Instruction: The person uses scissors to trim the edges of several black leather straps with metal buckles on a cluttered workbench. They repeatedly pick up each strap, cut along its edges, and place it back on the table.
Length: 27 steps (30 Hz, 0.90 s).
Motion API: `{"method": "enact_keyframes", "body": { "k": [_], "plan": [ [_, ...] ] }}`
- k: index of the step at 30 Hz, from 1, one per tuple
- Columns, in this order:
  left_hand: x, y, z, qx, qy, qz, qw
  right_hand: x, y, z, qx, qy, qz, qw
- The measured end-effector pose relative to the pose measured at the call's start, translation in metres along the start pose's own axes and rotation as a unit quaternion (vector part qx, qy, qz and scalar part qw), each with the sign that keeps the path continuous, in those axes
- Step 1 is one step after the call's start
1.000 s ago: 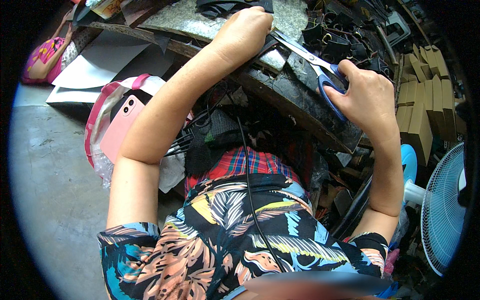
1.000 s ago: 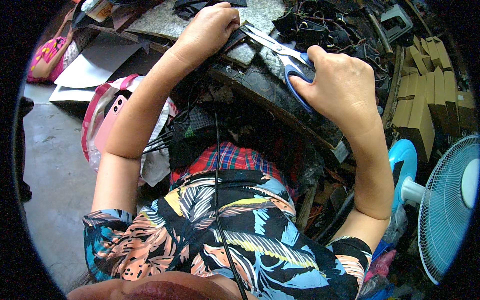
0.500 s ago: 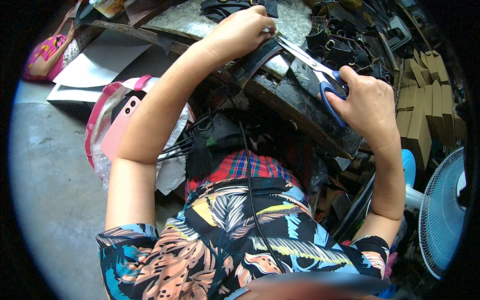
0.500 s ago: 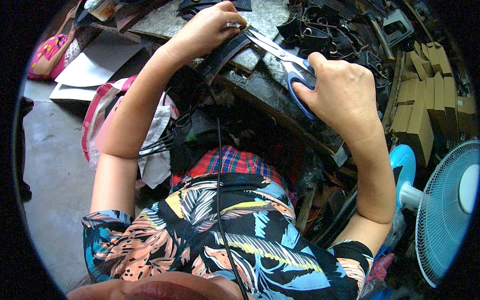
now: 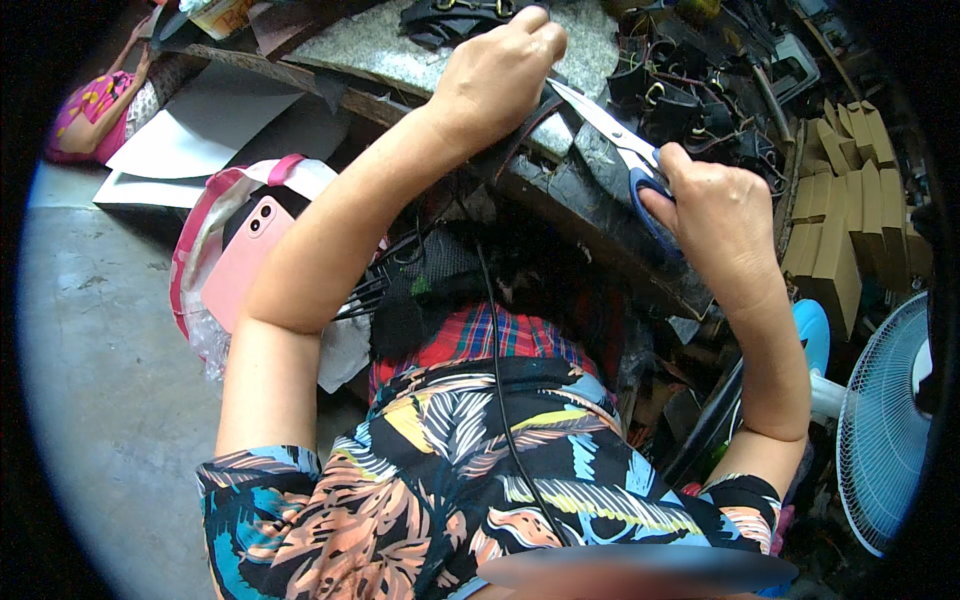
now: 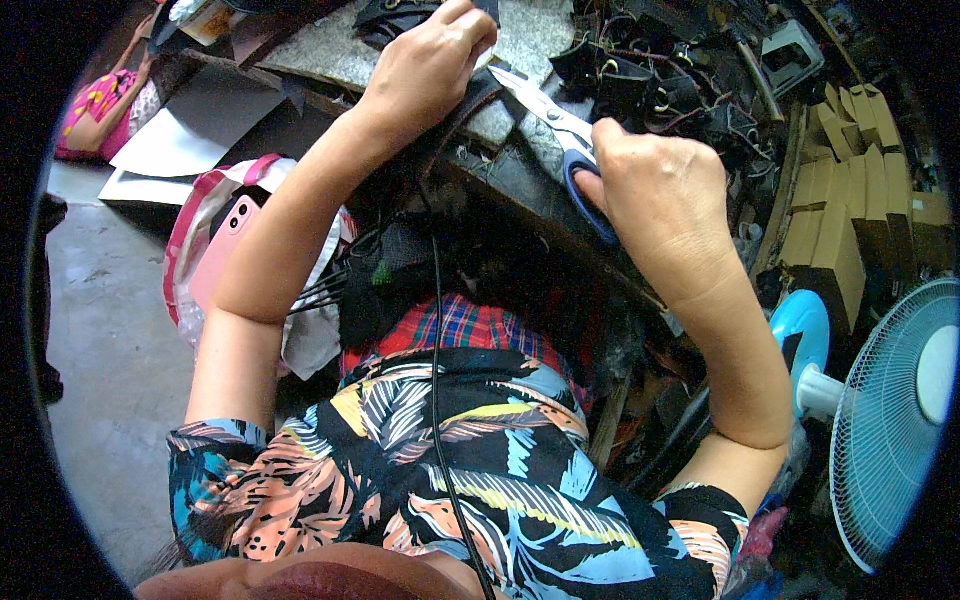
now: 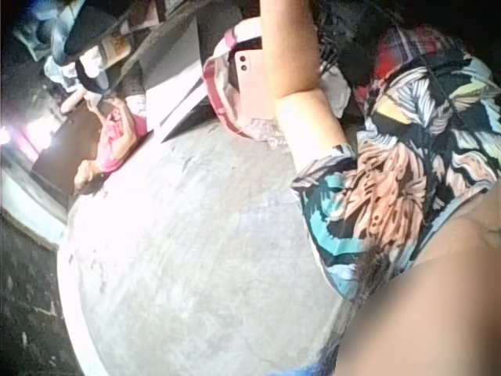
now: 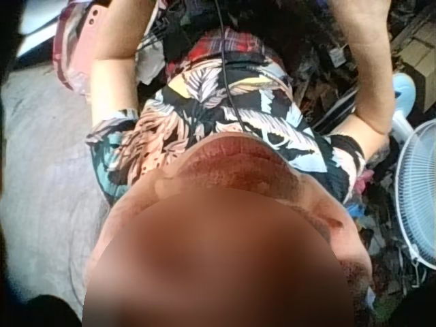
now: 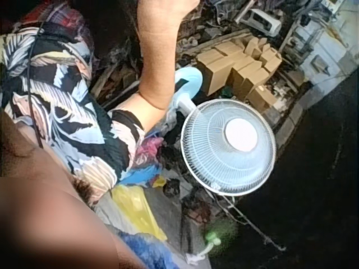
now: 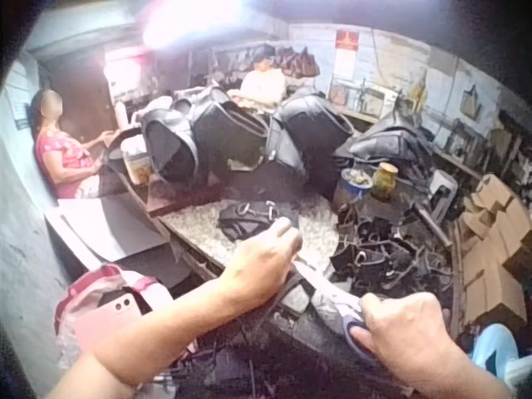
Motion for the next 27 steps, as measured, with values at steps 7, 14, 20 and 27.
{"method": "enact_keyframes", "body": {
  "k": [7,14,20,27],
  "plan": [
    [0.017,0.013,-0.041,-0.113,0.032,0.005,0.993,0.033,0.022,0.042,0.013,-0.376,0.270,0.886],
    [-0.049,-0.042,-0.002,0.048,-0.130,-0.031,0.990,0.041,0.076,0.070,0.227,-0.542,0.358,0.725],
    [-0.063,-0.028,0.040,-0.050,-0.154,0.097,0.982,0.044,0.086,0.076,0.247,-0.577,0.381,0.679],
    [-0.037,-0.050,0.019,0.193,-0.104,0.173,0.960,0.045,0.076,0.082,0.193,-0.547,0.418,0.699]
  ]
}}
Point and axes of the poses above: each hand's wrist, its own y-axis away from the middle knuckle, its own z-axis out of the palm, x = y × z, the point moved 2 cm from there along -y, towards the middle knuckle, and after that the axes turned 15 degrees about x, right-handed, at the moved point
